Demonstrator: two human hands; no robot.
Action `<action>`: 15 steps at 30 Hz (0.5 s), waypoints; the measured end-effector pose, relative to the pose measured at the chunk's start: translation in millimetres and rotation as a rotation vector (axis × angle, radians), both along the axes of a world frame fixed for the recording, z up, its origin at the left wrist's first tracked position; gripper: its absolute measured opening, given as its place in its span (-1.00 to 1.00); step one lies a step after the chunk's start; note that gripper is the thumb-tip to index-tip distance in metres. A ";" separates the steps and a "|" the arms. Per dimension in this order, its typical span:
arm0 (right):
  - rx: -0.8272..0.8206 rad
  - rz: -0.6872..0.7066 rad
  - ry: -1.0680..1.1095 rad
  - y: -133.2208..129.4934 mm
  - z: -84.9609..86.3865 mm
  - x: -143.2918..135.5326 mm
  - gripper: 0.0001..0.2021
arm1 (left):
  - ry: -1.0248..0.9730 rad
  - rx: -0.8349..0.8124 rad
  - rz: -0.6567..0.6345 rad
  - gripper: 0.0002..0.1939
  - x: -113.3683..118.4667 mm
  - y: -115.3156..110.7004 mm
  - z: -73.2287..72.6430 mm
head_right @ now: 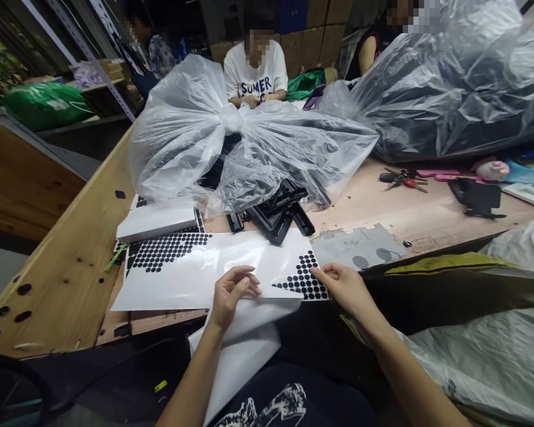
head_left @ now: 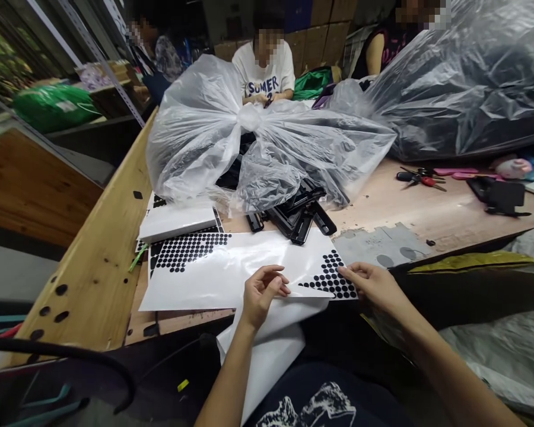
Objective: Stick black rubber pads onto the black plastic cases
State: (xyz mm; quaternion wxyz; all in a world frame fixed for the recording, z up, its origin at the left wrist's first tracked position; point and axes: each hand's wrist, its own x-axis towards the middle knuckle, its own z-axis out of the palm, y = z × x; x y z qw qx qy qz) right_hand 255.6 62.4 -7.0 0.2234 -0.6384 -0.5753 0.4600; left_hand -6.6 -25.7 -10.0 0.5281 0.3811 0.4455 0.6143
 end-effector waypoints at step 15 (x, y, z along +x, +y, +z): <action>0.251 0.224 -0.235 88.0 7.9 -36.9 -0.68 | 0.023 -0.001 0.073 -0.60 -2.0 6.7 7.2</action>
